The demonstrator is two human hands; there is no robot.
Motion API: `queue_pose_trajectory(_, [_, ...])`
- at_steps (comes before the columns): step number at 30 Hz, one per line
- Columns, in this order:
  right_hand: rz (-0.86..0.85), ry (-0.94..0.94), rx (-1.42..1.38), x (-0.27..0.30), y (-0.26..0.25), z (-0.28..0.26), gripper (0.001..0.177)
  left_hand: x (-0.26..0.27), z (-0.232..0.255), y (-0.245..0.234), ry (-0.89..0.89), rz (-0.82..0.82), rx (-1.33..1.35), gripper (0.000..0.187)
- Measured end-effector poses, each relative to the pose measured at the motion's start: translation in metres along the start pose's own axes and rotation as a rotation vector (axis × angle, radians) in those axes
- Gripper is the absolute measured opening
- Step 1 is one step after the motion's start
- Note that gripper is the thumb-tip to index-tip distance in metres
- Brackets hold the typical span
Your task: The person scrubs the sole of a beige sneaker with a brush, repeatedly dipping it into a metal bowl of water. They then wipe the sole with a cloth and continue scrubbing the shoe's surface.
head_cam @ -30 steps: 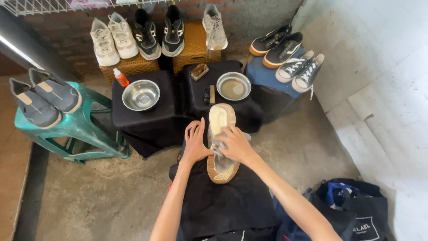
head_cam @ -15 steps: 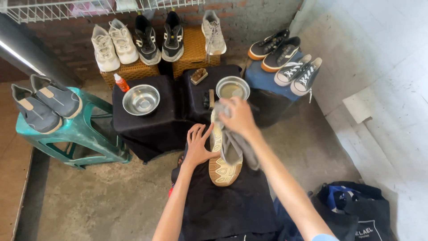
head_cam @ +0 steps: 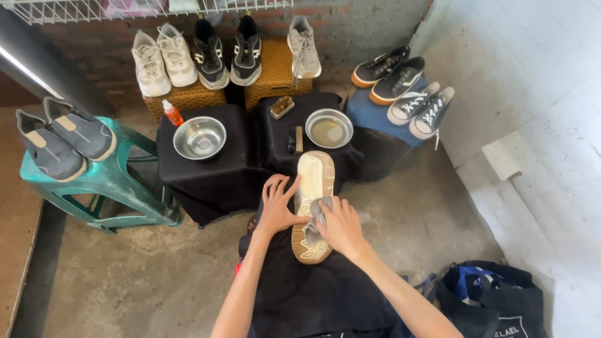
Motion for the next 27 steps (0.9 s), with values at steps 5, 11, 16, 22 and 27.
queue_pose_trajectory(5, [0.238, 0.052, -0.082, -0.069, 0.013, 0.03, 0.045, -0.005, 0.003, -0.004, -0.002, 0.0, 0.011, 0.122])
queue_pose_trajectory(11, [0.389, 0.127, -0.025, -0.133, 0.021, 0.048, 0.046, 0.003, 0.014, -0.022, -0.024, -0.032, 0.073, 0.128])
queue_pose_trajectory(16, [0.322, 0.021, -0.071, -0.093, 0.012, 0.033, 0.039, -0.002, -0.005, 0.001, -0.04, -0.031, 0.033, 0.124])
queue_pose_trajectory(22, [-0.012, -0.079, -0.272, -0.054, 0.013, 0.021, 0.035, 0.002, 0.006, -0.006, 0.001, -0.018, 0.009, 0.12])
queue_pose_trajectory(27, [0.406, -0.02, -0.149, -0.126, 0.038, 0.046, 0.039, -0.009, 0.006, 0.003, 0.024, -0.011, -0.037, 0.122])
Point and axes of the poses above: each hand's wrist, its own x-axis away from the middle knuckle, its own y-axis out of the palm, z = x × y, the point moved 7 cm from there along -x, towards the middle knuckle, and after that the axes turned 6 degrees about -x, right-handed, at the moved point
